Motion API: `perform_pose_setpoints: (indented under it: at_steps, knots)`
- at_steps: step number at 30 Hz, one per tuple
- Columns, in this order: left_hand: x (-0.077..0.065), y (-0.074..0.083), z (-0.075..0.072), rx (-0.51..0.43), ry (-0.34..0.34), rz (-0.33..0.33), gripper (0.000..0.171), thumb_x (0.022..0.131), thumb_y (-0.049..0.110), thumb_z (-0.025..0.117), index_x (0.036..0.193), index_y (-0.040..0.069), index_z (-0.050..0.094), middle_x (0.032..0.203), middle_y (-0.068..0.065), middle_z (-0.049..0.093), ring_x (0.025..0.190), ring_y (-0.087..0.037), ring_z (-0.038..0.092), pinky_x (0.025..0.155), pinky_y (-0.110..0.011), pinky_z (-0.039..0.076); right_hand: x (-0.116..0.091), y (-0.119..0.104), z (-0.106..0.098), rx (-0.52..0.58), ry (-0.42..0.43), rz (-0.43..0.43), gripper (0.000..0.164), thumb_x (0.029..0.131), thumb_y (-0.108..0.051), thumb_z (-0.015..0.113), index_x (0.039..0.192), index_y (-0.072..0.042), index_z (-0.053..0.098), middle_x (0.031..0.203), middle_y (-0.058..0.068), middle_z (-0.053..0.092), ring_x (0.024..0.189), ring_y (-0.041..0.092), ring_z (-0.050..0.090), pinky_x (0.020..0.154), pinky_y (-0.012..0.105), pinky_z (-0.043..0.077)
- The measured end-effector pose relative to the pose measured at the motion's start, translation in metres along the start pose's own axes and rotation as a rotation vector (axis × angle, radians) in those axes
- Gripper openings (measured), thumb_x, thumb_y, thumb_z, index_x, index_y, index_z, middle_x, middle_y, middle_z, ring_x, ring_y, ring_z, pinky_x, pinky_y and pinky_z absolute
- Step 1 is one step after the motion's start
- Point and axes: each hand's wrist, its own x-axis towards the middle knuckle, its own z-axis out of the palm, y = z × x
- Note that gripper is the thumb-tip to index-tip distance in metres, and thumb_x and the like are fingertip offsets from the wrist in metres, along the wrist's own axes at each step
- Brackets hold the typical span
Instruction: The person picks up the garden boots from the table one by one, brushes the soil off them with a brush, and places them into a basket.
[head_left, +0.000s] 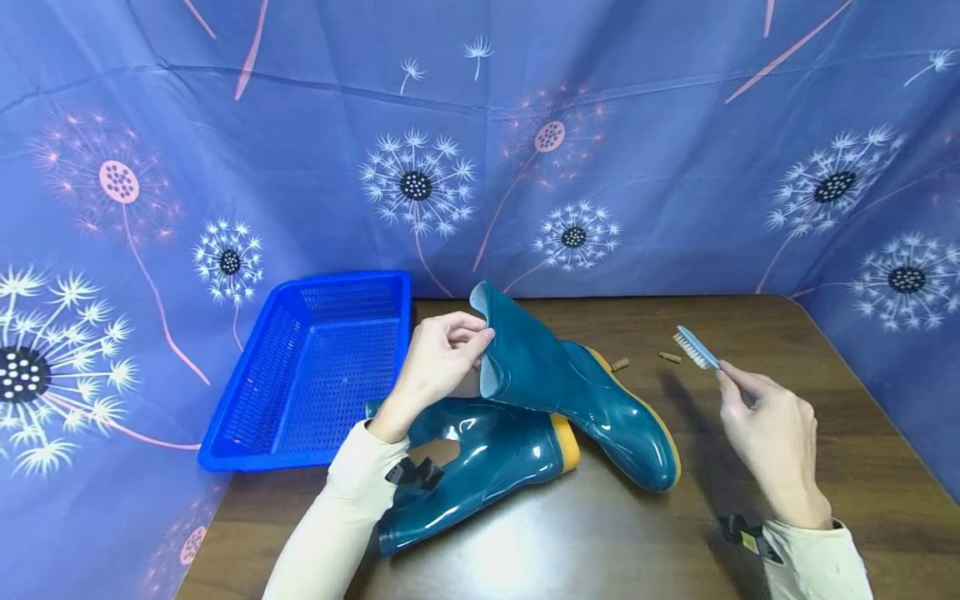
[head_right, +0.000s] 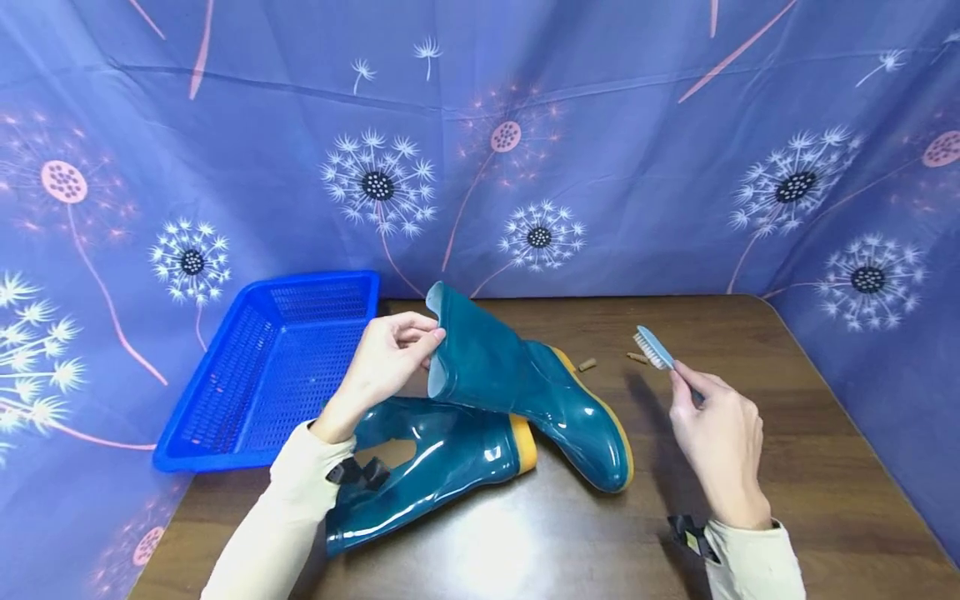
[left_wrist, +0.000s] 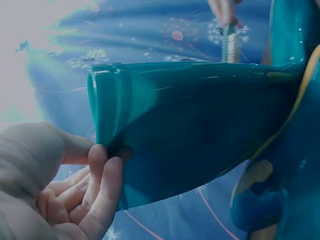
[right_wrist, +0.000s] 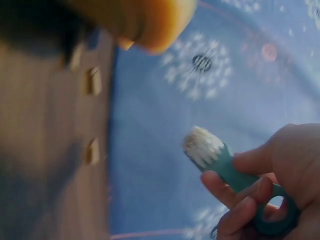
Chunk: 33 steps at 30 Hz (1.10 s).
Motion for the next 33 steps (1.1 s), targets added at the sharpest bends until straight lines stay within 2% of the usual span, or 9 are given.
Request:
perform_pose_setpoints:
  at_steps: [6, 14, 16, 17, 19, 21, 23, 28, 33]
  knots:
    - [0.015, 0.011, 0.005, -0.002, -0.006, 0.029, 0.019, 0.100, 0.020, 0.074, 0.109, 0.004, 0.078, 0.084, -0.009, 0.081, 0.067, -0.013, 0.073, 0.067, -0.027, 0.060, -0.001, 0.037, -0.011, 0.000, 0.090, 0.094, 0.028, 0.099, -0.023, 0.068, 0.120, -0.009, 0.081, 0.118, 0.021, 0.077, 0.095, 0.055, 0.071, 0.058, 0.031, 0.035]
    - [0.031, 0.032, 0.014, 0.024, -0.029, 0.051, 0.023, 0.101, 0.022, 0.074, 0.120, 0.009, 0.072, 0.089, -0.005, 0.082, 0.069, -0.020, 0.075, 0.061, -0.028, 0.058, 0.007, 0.074, -0.034, -0.039, 0.160, 0.187, 0.030, 0.100, -0.027, 0.065, 0.122, -0.011, 0.080, 0.122, 0.024, 0.071, 0.110, 0.059, 0.065, 0.072, 0.050, 0.037]
    - [0.033, 0.038, 0.017, 0.081, -0.037, 0.093, 0.025, 0.102, 0.022, 0.072, 0.125, 0.011, 0.072, 0.091, -0.002, 0.082, 0.068, -0.016, 0.074, 0.059, -0.026, 0.053, 0.011, 0.084, -0.043, -0.056, 0.171, 0.205, 0.031, 0.100, -0.028, 0.065, 0.122, -0.011, 0.079, 0.120, 0.011, 0.073, 0.110, 0.059, 0.064, 0.069, 0.045, 0.037]
    - [0.034, 0.040, 0.018, 0.110, -0.043, 0.118, 0.026, 0.103, 0.022, 0.071, 0.127, 0.012, 0.073, 0.093, -0.001, 0.082, 0.067, -0.014, 0.072, 0.056, -0.026, 0.048, 0.012, 0.089, -0.047, -0.059, 0.170, 0.226, 0.032, 0.100, -0.029, 0.064, 0.123, -0.011, 0.079, 0.119, 0.011, 0.073, 0.099, 0.048, 0.073, 0.066, 0.039, 0.038]
    - [0.037, 0.044, 0.020, 0.159, -0.063, 0.162, 0.026, 0.104, 0.022, 0.068, 0.126, 0.013, 0.077, 0.097, 0.001, 0.083, 0.066, -0.011, 0.069, 0.053, -0.026, 0.041, 0.013, 0.098, -0.055, -0.021, 0.173, 0.287, 0.034, 0.101, -0.031, 0.064, 0.125, -0.011, 0.077, 0.104, -0.021, 0.075, 0.098, 0.011, 0.078, 0.064, 0.022, 0.035]
    - [0.041, 0.045, 0.023, 0.191, -0.082, 0.192, 0.025, 0.105, 0.023, 0.065, 0.123, 0.015, 0.081, 0.100, 0.004, 0.082, 0.066, -0.008, 0.066, 0.050, -0.026, 0.036, 0.014, 0.105, -0.060, 0.045, 0.165, 0.363, 0.037, 0.102, -0.031, 0.063, 0.130, -0.010, 0.075, 0.089, -0.048, 0.060, 0.083, -0.017, 0.064, 0.064, 0.009, 0.030]
    - [0.044, 0.046, 0.024, 0.205, -0.114, 0.200, 0.027, 0.105, 0.022, 0.062, 0.124, 0.017, 0.081, 0.087, 0.004, 0.077, 0.059, -0.008, 0.058, 0.048, -0.025, 0.030, 0.013, 0.112, -0.065, 0.145, 0.134, 0.457, 0.040, 0.104, -0.029, 0.061, 0.139, -0.012, 0.070, 0.072, -0.051, 0.054, 0.074, -0.032, 0.041, 0.063, 0.002, 0.032]
    - [0.050, 0.046, 0.028, 0.228, -0.228, 0.241, 0.038, 0.103, 0.011, 0.055, 0.135, 0.015, 0.075, 0.067, 0.000, 0.053, 0.049, -0.012, 0.039, 0.048, -0.025, 0.026, 0.010, 0.121, -0.070, 0.233, 0.107, 0.557, 0.045, 0.106, -0.028, 0.058, 0.148, -0.014, 0.061, 0.068, -0.056, 0.042, 0.063, -0.029, 0.041, 0.052, 0.003, 0.034]
    - [0.053, 0.046, 0.035, 0.389, -0.180, 0.381, 0.027, 0.107, 0.016, 0.064, 0.129, 0.017, 0.078, 0.099, 0.000, 0.066, 0.065, -0.008, 0.055, 0.055, -0.022, 0.038, 0.003, 0.122, -0.064, 0.153, 0.168, 0.440, 0.038, 0.103, -0.028, 0.062, 0.139, -0.017, 0.070, 0.068, -0.057, 0.040, 0.074, -0.030, 0.041, 0.068, 0.001, 0.033]
